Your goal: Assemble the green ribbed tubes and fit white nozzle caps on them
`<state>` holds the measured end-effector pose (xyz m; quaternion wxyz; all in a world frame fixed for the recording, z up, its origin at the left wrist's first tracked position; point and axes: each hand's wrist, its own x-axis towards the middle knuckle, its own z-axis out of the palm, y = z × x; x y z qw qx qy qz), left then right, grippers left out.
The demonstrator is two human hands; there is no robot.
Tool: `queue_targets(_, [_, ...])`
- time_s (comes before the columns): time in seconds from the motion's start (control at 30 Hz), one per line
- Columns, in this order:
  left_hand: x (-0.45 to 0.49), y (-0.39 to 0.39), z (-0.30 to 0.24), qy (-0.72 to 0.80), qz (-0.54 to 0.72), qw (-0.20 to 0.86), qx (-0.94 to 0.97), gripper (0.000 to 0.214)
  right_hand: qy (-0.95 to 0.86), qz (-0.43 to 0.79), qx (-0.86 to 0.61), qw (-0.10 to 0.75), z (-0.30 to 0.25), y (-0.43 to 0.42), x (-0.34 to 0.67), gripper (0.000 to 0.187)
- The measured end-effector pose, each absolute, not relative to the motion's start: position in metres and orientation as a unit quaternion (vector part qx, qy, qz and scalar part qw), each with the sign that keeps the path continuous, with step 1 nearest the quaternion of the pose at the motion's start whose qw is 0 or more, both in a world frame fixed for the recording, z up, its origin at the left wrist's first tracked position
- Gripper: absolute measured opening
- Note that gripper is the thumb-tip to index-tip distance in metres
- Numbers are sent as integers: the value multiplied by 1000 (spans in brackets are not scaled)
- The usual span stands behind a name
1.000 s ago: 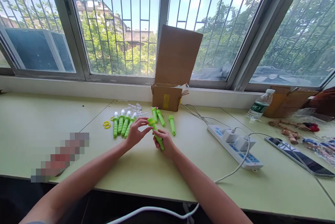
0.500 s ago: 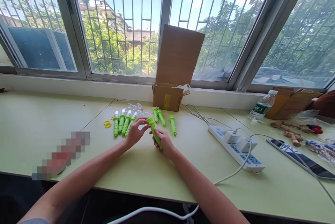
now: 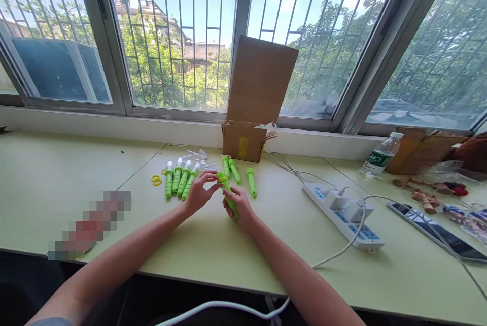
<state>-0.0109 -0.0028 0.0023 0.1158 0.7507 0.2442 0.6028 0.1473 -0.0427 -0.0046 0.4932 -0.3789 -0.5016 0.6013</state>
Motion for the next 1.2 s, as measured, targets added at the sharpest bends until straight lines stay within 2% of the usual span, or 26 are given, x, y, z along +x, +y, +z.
queue_targets(0.63, [-11,-8,4,254,589,190,743,19,-511,605,-365,490,-6,-41,149,31])
queue_targets(0.83, [-12,-9,4,254,584,190,747,21,-488,630,-347,496,-7,-37,152,27])
queue_targets(1.2, [-13,-8,4,258,576,178,754,23,-459,689,-314,465,-10,-34,155,30])
